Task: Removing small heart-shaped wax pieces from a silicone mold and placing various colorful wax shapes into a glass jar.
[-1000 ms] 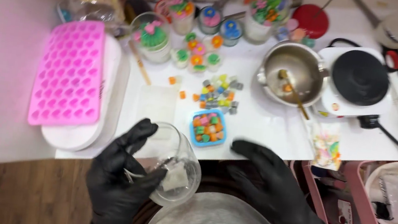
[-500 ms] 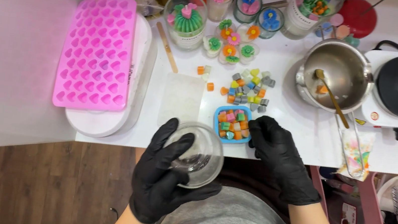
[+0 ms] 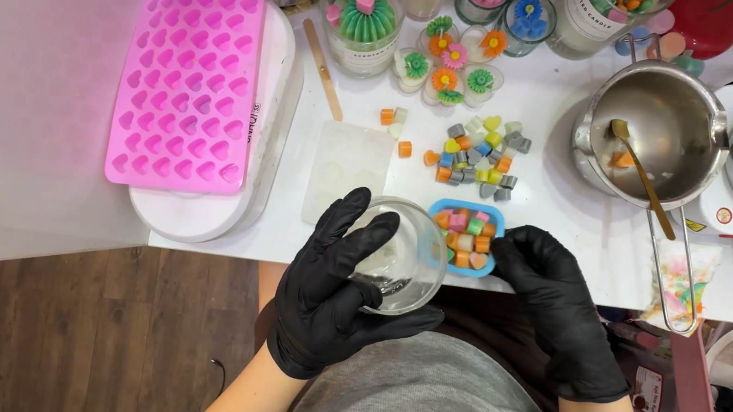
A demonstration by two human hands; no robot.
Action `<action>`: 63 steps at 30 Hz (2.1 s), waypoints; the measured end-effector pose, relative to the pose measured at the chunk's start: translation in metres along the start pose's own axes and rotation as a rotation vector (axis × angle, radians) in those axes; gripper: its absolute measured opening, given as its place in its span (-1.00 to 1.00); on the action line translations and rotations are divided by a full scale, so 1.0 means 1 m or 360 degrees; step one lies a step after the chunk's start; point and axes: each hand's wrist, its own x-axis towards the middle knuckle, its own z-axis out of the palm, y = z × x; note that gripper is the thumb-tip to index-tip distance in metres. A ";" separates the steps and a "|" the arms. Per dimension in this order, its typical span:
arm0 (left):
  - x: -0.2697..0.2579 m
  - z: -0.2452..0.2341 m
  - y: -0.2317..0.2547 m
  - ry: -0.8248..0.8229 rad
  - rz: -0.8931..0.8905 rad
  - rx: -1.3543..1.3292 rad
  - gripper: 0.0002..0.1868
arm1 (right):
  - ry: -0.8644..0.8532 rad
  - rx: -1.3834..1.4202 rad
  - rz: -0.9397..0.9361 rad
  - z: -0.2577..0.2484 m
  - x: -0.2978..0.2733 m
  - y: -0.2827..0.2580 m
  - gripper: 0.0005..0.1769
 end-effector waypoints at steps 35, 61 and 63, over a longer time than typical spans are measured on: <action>0.034 0.061 -0.006 -0.0203 -0.0390 -0.0370 0.12 | -0.0056 -0.1505 -0.1940 0.015 -0.042 -0.098 -0.50; 0.040 0.017 -0.036 -0.0329 -0.0296 -0.0262 -0.28 | 0.1031 -0.0789 -0.1139 -0.004 -0.074 0.011 -0.44; 0.050 0.020 -0.062 -0.0306 -0.0318 -0.0135 -0.28 | 0.0893 -0.0993 -0.1189 0.005 -0.050 -0.008 -0.45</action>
